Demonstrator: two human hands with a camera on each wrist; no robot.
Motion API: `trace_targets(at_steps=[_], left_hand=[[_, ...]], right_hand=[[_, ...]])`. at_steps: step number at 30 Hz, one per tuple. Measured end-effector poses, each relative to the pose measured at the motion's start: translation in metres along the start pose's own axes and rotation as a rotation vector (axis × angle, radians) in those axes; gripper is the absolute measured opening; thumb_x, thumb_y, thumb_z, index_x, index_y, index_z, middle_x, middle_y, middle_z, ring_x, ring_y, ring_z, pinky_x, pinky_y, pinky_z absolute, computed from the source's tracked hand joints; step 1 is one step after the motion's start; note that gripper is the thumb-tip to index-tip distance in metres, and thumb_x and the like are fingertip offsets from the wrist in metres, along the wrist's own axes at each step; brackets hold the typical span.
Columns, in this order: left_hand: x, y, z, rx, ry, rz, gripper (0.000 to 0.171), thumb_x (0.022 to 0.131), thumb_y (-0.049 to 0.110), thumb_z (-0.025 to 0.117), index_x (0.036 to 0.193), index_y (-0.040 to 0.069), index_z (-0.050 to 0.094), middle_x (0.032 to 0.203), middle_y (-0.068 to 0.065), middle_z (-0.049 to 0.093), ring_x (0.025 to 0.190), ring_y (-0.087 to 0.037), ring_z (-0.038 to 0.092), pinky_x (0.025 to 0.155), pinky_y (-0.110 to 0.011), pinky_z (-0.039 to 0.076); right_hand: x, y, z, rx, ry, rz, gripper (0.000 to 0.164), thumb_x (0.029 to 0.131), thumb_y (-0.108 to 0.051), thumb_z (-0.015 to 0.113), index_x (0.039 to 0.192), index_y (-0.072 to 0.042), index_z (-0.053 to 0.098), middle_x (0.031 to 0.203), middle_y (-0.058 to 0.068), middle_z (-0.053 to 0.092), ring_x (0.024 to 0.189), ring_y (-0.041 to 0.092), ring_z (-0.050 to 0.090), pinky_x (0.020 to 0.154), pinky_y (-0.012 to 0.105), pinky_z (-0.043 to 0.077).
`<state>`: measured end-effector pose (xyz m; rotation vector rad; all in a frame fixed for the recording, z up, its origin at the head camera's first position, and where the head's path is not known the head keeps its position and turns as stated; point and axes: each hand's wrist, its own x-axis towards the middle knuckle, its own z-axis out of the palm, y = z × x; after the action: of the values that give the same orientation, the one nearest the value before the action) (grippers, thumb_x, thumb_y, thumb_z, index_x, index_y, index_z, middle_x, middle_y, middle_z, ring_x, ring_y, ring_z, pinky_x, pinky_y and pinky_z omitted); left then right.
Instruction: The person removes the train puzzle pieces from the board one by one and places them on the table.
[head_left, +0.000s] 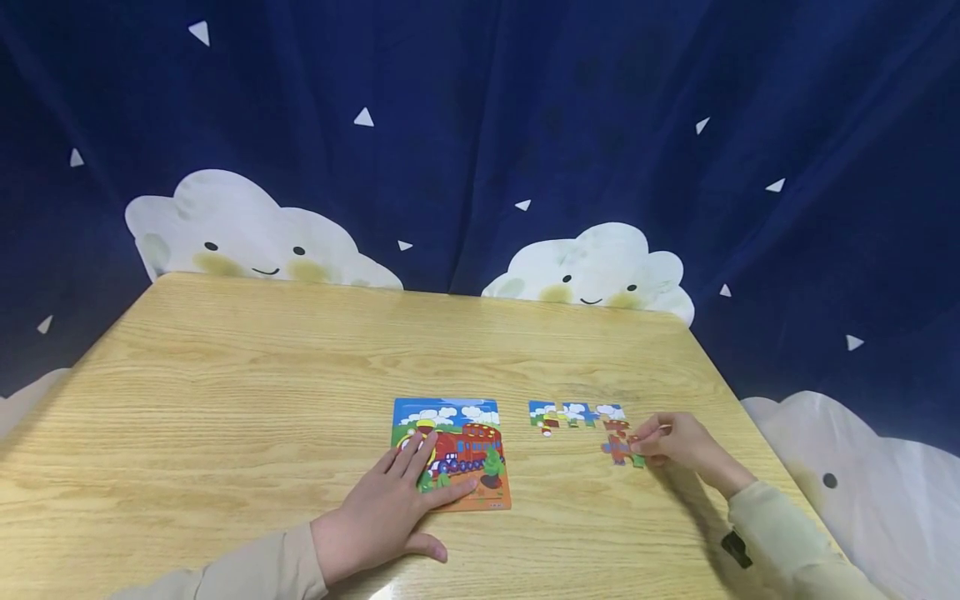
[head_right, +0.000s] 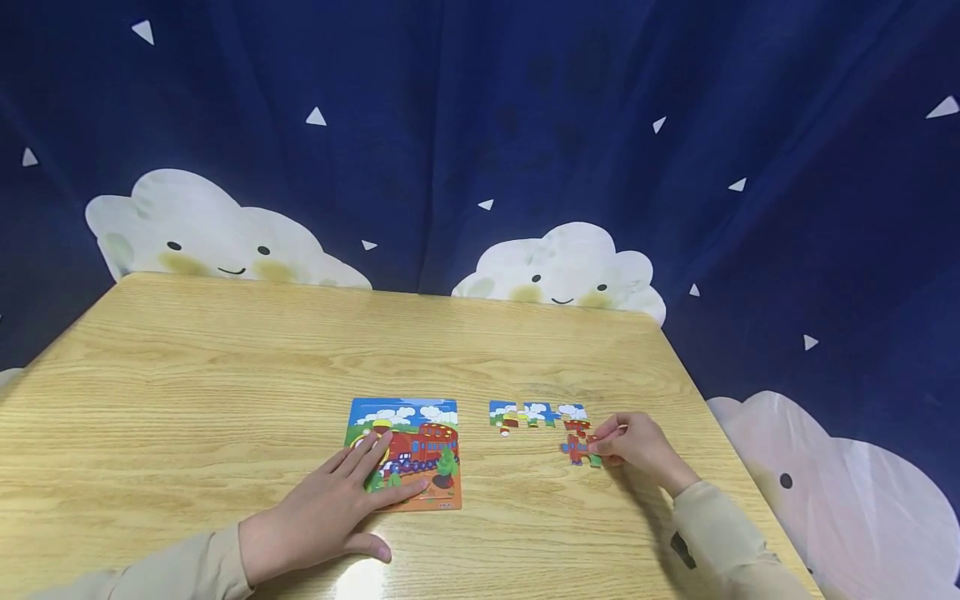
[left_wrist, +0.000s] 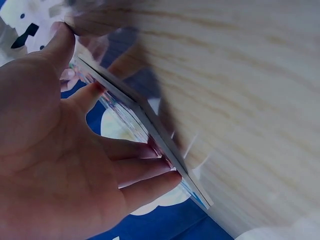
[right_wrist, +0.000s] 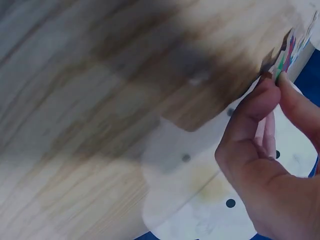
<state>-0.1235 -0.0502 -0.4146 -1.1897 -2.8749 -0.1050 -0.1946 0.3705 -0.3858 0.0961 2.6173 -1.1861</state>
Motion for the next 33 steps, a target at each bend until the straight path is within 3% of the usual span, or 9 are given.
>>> trace_targets(at_steps=[13, 24, 29, 33], left_hand=[[-0.001, 0.001, 0.001, -0.014, -0.005, 0.011, 0.074, 0.086, 0.072, 0.042, 0.150, 0.036, 0.040, 0.152, -0.029, 0.029, 0.141, -0.043, 0.029, 0.107, -0.053, 0.034], [-0.002, 0.003, 0.001, -0.052, 0.000, 0.006, 0.072, 0.088, 0.070, 0.043, 0.151, 0.035, 0.039, 0.153, -0.030, 0.028, 0.142, -0.044, 0.026, 0.108, -0.055, 0.032], [-0.002, 0.003, 0.000, -0.072, -0.013, 0.003, 0.072, 0.088, 0.070, 0.043, 0.151, 0.035, 0.039, 0.153, -0.030, 0.026, 0.142, -0.044, 0.024, 0.108, -0.056, 0.031], [-0.003, 0.003, -0.001, -0.067, -0.010, 0.002, 0.073, 0.088, 0.070, 0.043, 0.151, 0.035, 0.039, 0.152, -0.030, 0.028, 0.142, -0.044, 0.025, 0.108, -0.055, 0.031]], right_hand=[[0.007, 0.001, 0.000, -0.062, 0.029, 0.034, 0.017, 0.086, 0.003, 0.068, 0.100, 0.012, 0.063, 0.082, 0.009, 0.063, 0.071, 0.017, 0.062, 0.065, 0.032, 0.055], [0.001, -0.008, -0.001, -0.102, 0.050, -0.029, 0.018, 0.087, -0.001, 0.068, 0.099, 0.011, 0.064, 0.083, 0.009, 0.065, 0.073, 0.020, 0.064, 0.065, 0.034, 0.056], [0.000, -0.035, 0.021, -0.089, 0.063, -0.106, 0.018, 0.087, -0.005, 0.072, 0.097, 0.007, 0.065, 0.080, 0.007, 0.068, 0.068, 0.021, 0.064, 0.059, 0.034, 0.054], [0.004, -0.066, 0.059, 0.018, -0.019, -0.196, 0.017, 0.086, -0.001, 0.072, 0.099, 0.010, 0.066, 0.083, 0.012, 0.070, 0.073, 0.024, 0.067, 0.064, 0.034, 0.056]])
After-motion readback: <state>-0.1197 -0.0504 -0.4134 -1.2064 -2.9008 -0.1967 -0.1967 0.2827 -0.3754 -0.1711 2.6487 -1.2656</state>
